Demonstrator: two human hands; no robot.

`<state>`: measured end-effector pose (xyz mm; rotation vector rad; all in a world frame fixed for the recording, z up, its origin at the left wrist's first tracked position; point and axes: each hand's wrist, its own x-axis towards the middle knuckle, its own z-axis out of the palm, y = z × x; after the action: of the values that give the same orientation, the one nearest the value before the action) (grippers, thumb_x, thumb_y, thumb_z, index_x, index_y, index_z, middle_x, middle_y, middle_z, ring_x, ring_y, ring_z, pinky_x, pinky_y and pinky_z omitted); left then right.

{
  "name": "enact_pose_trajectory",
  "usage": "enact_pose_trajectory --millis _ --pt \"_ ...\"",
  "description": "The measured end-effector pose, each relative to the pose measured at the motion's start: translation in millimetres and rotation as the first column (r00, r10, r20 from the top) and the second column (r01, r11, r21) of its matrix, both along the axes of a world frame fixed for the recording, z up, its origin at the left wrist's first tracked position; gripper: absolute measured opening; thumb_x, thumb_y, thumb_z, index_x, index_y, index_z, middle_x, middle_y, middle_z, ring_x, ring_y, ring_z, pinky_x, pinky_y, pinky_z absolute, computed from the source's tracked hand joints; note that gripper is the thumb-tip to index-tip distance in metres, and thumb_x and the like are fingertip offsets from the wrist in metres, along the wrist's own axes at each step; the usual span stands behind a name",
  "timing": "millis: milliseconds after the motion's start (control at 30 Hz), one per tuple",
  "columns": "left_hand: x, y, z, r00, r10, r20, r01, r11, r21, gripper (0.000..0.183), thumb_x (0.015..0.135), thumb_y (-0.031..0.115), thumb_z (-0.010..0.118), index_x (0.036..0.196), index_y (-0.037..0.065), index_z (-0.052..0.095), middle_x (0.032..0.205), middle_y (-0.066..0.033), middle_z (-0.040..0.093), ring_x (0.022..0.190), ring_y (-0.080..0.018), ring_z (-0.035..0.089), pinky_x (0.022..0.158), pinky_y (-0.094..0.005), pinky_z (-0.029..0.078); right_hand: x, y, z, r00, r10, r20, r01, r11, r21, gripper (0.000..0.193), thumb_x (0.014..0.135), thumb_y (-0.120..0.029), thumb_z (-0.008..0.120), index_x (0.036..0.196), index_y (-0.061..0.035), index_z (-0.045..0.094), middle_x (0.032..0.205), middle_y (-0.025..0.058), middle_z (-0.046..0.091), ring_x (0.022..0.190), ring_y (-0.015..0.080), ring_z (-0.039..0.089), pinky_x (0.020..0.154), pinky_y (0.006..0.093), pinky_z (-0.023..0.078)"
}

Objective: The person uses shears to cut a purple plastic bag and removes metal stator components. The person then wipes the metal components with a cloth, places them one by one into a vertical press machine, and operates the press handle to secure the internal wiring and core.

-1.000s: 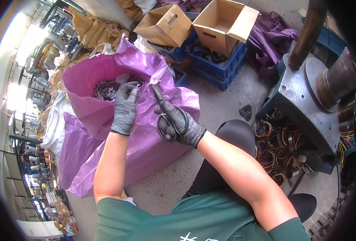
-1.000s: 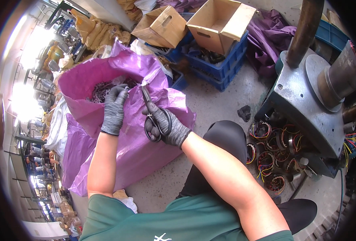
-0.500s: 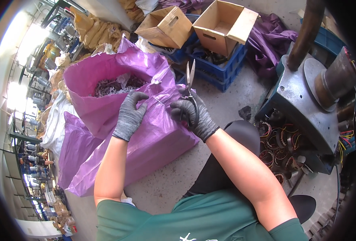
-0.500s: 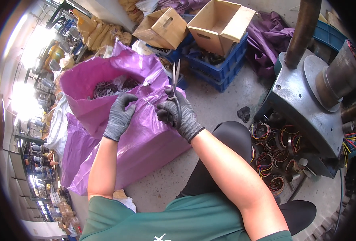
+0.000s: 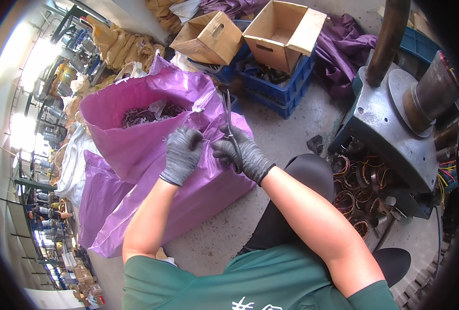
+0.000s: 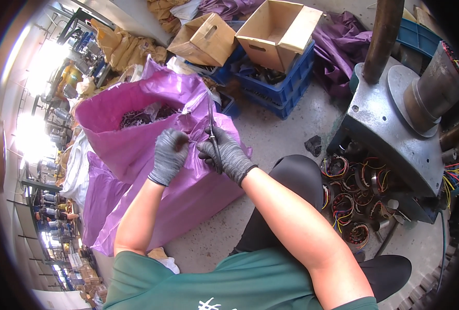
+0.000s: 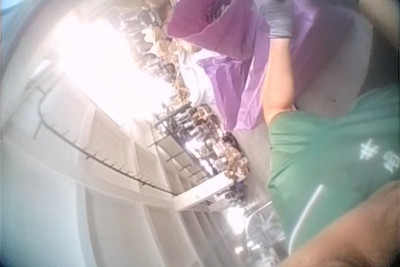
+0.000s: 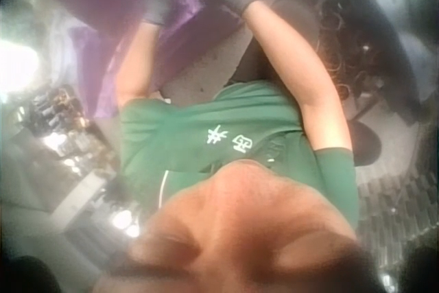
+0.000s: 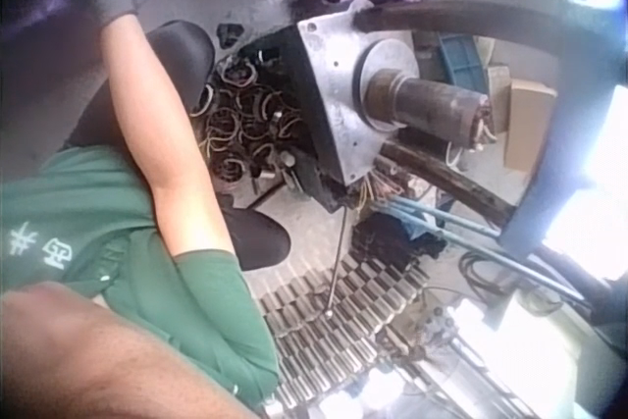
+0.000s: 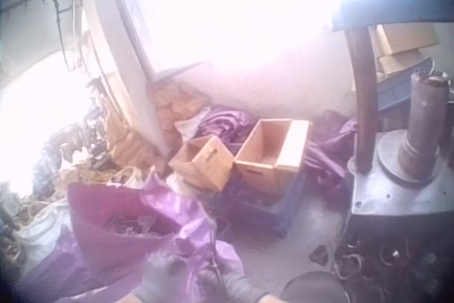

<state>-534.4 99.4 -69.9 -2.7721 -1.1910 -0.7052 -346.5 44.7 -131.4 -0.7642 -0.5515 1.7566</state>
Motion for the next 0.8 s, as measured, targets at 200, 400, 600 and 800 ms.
enact_pose_trajectory --millis 200,400,600,800 --pt "-1.3 -19.6 -10.3 0.981 -0.15 -0.123 0.158 0.985 0.063 0.019 0.075 0.004 0.076 0.091 0.01 0.069 0.085 -0.0127 0.062 0.081 -0.0356 0.061 0.076 -0.0478 0.047 -17.3 23.0 -20.8 1.0 -0.019 -0.008 0.018 0.995 -0.102 0.048 0.094 -0.013 0.076 0.133 -0.0087 0.05 0.079 0.0065 0.064 0.059 0.0132 0.061 0.047 0.0294 0.047" --pt "-4.1 -22.5 -17.3 0.975 -0.21 -0.076 0.206 0.977 -0.062 0.023 0.075 0.001 0.073 0.098 0.008 0.073 0.081 -0.0137 0.064 0.075 -0.035 0.062 0.069 -0.0465 0.049 -19.0 41.8 -27.7 0.859 -0.093 0.503 0.134 0.99 -0.046 0.062 0.077 -0.032 0.09 0.119 0.0036 0.064 0.099 0.016 0.075 0.086 0.0246 0.073 0.082 0.0371 0.057" --pt "-14.3 -24.9 -23.4 0.95 -0.31 -0.036 0.309 0.951 -0.03 0.03 0.074 0.0 0.072 0.102 0.006 0.072 0.088 -0.0149 0.066 0.082 -0.0342 0.067 0.072 -0.0449 0.054 -22.6 48.8 -34.3 0.805 -0.085 0.587 0.123 0.992 -0.025 0.054 0.077 -0.026 0.087 0.115 0.0036 0.064 0.098 0.0157 0.074 0.089 0.0248 0.071 0.082 0.0371 0.056" --pt "-17.4 -36.8 -35.8 0.98 -0.028 0.195 0.047 0.995 -0.09 0.026 0.092 -0.003 0.063 0.116 0.007 0.067 0.103 -0.0178 0.068 0.092 -0.0356 0.069 0.08 -0.0404 0.057 -33.0 48.8 -46.6 0.815 -0.167 0.555 0.185 0.982 0.024 0.041 0.083 -0.014 0.077 0.115 0.0016 0.057 0.087 0.0115 0.069 0.079 0.0203 0.067 0.075 0.0365 0.055"
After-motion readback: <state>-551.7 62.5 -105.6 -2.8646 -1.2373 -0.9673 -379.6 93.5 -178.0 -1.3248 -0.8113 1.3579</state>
